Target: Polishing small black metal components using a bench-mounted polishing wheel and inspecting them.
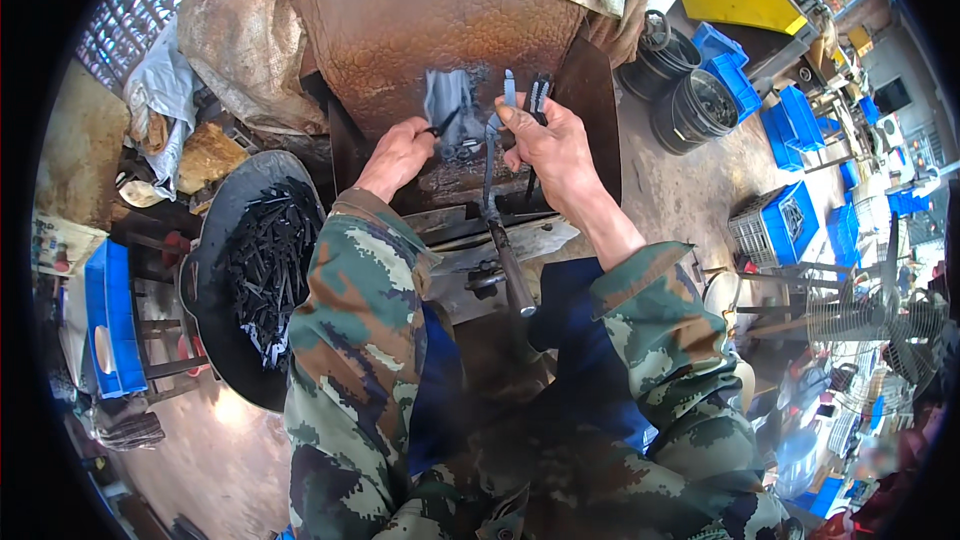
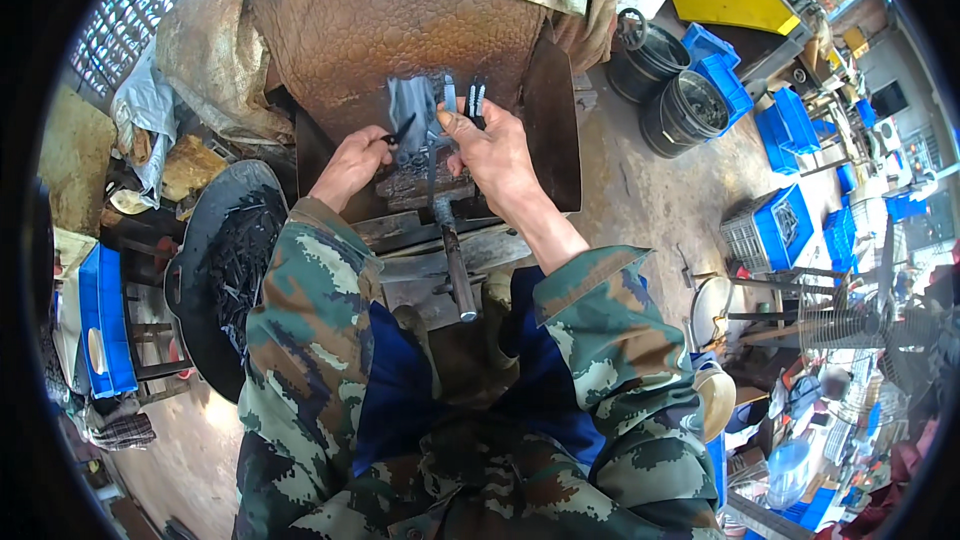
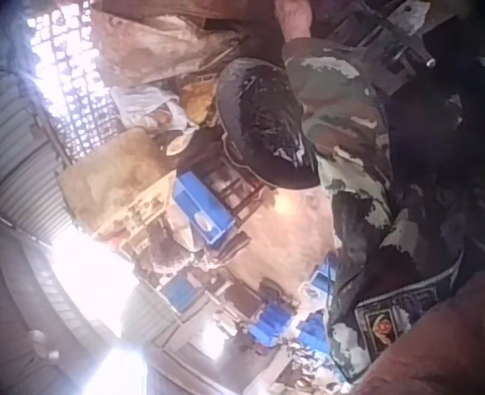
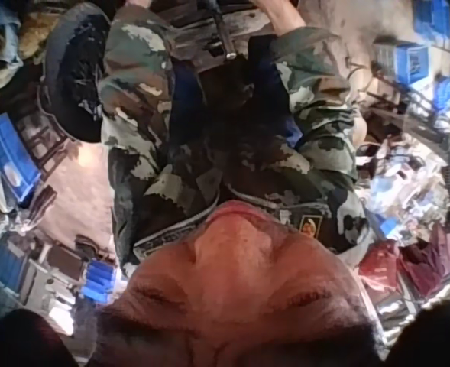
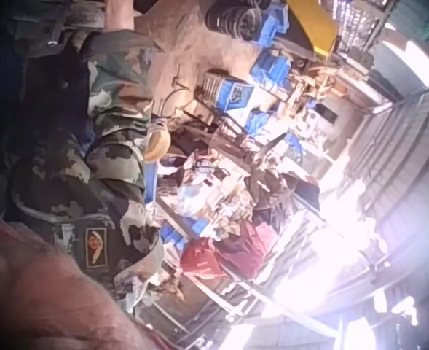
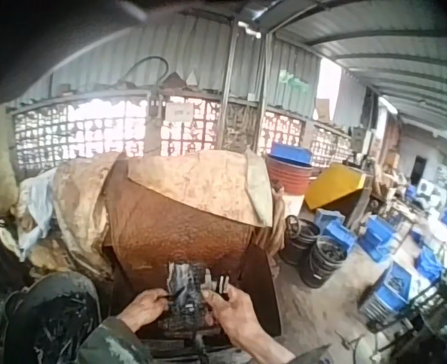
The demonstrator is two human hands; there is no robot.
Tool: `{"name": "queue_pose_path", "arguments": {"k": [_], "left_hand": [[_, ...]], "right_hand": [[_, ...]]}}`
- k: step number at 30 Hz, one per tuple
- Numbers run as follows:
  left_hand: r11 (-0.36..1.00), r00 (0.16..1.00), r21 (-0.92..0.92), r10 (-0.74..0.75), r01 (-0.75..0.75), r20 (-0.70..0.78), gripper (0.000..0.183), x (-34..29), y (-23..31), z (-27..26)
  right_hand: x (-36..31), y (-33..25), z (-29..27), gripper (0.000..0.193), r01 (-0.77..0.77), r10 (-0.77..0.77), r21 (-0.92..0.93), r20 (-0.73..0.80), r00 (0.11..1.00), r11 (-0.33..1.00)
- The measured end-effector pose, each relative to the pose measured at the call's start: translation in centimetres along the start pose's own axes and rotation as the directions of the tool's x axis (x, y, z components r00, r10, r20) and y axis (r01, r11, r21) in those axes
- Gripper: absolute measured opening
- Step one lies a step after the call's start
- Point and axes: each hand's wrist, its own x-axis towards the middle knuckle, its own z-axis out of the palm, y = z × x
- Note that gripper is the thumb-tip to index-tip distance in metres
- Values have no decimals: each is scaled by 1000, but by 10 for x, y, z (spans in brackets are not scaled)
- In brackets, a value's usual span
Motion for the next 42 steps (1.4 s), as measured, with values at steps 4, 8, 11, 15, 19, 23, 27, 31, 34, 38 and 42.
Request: {"name": "queue_pose_path", "arguments": {"k": [4, 8, 11, 15, 19, 23, 27, 31, 34, 38, 42], "left_hand": [[958, 969, 155, 230, -242, 90, 29, 0, -9, 3], [906, 925, 191, 373, -379, 67, 27, -4, -4, 5], [941, 946, 117, 306, -318, 103, 28, -12, -7, -3], [912, 939, 225, 338, -344, 69, 27, -26, -2, -7], [861, 949, 405, 307, -308, 70, 27, -17, 27, 8], [862, 971, 452, 234, -229, 46, 27, -36, 24, -17], [892, 972, 401, 236, -209, -19, 32, -30, 17, -17], [911, 974, 384, 205, -152, -99, 36, -38, 23, -17], [931, 979, 347, 167, -118, -114, 38, -39, 24, -17], [948, 981, 298, 153, -111, -121, 40, -34, 15, -15], [948, 971, 300, 165, -108, -174, 42, -29, 4, -16]], "right_hand": [[-1, -1, -1, 15, 4, -4, 20, -2, 1000, 1000], [-3, -2, -7, 16, 29, -30, -12, -14, 999, 999], [-6, 0, -3, 17, 65, -65, -95, -5, 998, 993], [-9, 6, 3, 18, 63, -62, -40, 21, 998, 997], [-10, -9, -10, 26, 16, -16, 5, -19, 1000, 1000], [-5, 2, 2, 22, -58, 55, 73, 41, 998, 996], [4, 6, -2, 19, -43, 45, 212, -2, 999, 976], [-16, -11, -9, 22, -198, 185, 406, 72, 980, 892], [-23, -13, -22, 26, -299, 276, 445, 118, 954, 844], [-33, 2, -35, 23, -222, 206, 227, 93, 974, 948], [-55, 1, -34, 19, -8, 45, -333, 105, 993, 943]]}}
